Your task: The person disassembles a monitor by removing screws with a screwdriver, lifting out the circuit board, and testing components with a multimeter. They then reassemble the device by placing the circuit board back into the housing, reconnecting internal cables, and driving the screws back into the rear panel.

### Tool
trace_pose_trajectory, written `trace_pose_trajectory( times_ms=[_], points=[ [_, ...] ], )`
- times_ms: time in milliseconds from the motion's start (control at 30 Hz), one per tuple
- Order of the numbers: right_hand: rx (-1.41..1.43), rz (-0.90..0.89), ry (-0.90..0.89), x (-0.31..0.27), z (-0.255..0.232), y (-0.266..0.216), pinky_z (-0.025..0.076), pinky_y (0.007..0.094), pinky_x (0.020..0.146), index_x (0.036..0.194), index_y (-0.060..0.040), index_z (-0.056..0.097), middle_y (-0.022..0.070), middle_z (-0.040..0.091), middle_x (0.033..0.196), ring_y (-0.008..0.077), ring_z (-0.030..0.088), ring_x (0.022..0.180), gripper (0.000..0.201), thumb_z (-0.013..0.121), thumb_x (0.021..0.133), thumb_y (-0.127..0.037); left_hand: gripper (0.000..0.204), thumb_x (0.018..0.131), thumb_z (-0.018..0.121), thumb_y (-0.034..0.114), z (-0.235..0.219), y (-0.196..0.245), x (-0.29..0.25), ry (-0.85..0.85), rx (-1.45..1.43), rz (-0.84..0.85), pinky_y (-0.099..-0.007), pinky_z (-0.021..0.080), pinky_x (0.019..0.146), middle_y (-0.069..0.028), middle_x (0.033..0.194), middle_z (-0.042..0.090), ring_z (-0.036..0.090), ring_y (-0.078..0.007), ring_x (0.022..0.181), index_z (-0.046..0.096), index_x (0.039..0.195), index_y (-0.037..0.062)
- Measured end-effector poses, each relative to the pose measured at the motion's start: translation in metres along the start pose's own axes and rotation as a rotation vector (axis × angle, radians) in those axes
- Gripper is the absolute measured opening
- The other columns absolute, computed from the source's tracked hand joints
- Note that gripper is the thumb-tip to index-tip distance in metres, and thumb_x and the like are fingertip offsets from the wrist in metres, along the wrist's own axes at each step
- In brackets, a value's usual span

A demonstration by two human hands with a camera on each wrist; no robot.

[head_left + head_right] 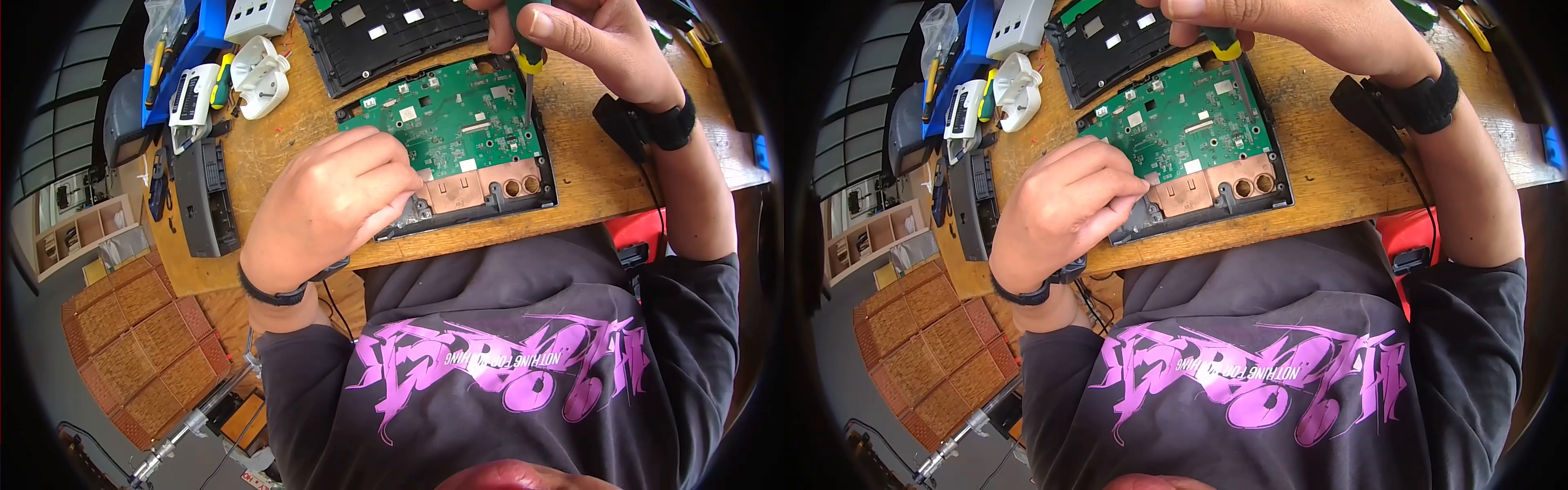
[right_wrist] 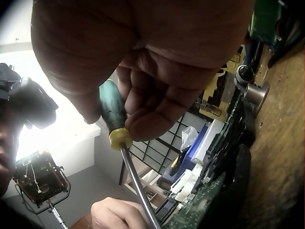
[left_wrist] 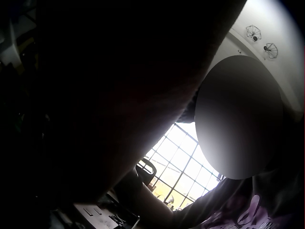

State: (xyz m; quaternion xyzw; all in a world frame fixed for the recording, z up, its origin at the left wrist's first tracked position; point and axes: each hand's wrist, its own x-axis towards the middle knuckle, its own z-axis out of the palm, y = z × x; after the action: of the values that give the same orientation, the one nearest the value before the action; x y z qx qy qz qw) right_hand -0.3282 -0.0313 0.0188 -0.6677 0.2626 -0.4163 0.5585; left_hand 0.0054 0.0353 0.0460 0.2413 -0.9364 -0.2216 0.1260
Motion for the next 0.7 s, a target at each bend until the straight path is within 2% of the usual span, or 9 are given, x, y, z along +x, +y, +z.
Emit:
trace_pose_trajectory(
  times_ms=[167, 267, 367, 467, 567, 700],
  points=[
    [0.006, -0.042, -0.034, 0.001, -0.003, 0.009, 0.065, 0.0320, 0.091, 0.129, 0.0071, 0.078, 0.0168, 0.086, 0.106, 0.0197, 0.083, 0.096, 0.039, 0.088, 0.103, -0.020, 0.020, 0.082, 0.086, -0.004, 0.000, 0.000, -0.001, 0.009, 0.004, -0.027, -0.0417, 0.058, 0.076, -0.0123, 0.096, 0.072, 0.072, -0.0320, 0.088, 0.077, 0.100, 0.0000],
    [0.130, -0.098, -0.060, 0.002, -0.001, 0.014, 0.066, 0.0320, 0.091, 0.130, 0.0071, 0.077, 0.0169, 0.086, 0.106, 0.0196, 0.083, 0.096, 0.040, 0.089, 0.103, -0.020, 0.018, 0.084, 0.085, -0.004, -0.002, 0.002, -0.001, -0.007, -0.013, -0.073, -0.0419, 0.059, 0.078, -0.0133, 0.096, 0.072, 0.073, -0.0327, 0.090, 0.077, 0.100, -0.0004],
    [-0.004, -0.120, -0.064, 0.001, 0.001, 0.007, 0.066, 0.0317, 0.091, 0.130, 0.0070, 0.077, 0.0169, 0.086, 0.106, 0.0196, 0.083, 0.096, 0.040, 0.089, 0.103, -0.021, 0.018, 0.085, 0.085, -0.004, -0.002, 0.001, -0.001, -0.006, -0.022, -0.083, -0.0419, 0.059, 0.079, -0.0134, 0.096, 0.072, 0.073, -0.0328, 0.090, 0.077, 0.100, -0.0004],
    [0.124, -0.124, -0.076, 0.002, -0.001, 0.015, 0.066, 0.0315, 0.091, 0.131, 0.0067, 0.077, 0.0168, 0.086, 0.106, 0.0197, 0.083, 0.096, 0.041, 0.089, 0.103, -0.021, 0.018, 0.085, 0.085, -0.004, -0.002, 0.001, -0.001, -0.010, -0.034, -0.088, -0.0418, 0.059, 0.078, -0.0132, 0.096, 0.072, 0.073, -0.0325, 0.090, 0.077, 0.100, 0.0000],
    [-0.028, -0.117, -0.055, 0.000, 0.002, 0.003, 0.066, 0.0314, 0.091, 0.131, 0.0064, 0.078, 0.0166, 0.086, 0.106, 0.0196, 0.083, 0.096, 0.041, 0.089, 0.103, -0.021, 0.018, 0.085, 0.085, -0.004, -0.002, 0.001, -0.002, -0.018, -0.040, -0.116, -0.0417, 0.059, 0.078, -0.0131, 0.096, 0.072, 0.073, -0.0324, 0.090, 0.077, 0.100, 0.0004],
    [-0.005, -0.077, -0.047, -0.001, 0.003, 0.002, 0.065, 0.0311, 0.091, 0.130, 0.0061, 0.078, 0.0164, 0.086, 0.106, 0.0195, 0.083, 0.096, 0.041, 0.089, 0.103, -0.022, 0.018, 0.084, 0.085, -0.004, 0.000, 0.002, -0.002, -0.006, -0.036, -0.126, -0.0412, 0.059, 0.078, -0.0129, 0.096, 0.072, 0.073, -0.0319, 0.089, 0.076, 0.099, 0.0007]
  ],
)
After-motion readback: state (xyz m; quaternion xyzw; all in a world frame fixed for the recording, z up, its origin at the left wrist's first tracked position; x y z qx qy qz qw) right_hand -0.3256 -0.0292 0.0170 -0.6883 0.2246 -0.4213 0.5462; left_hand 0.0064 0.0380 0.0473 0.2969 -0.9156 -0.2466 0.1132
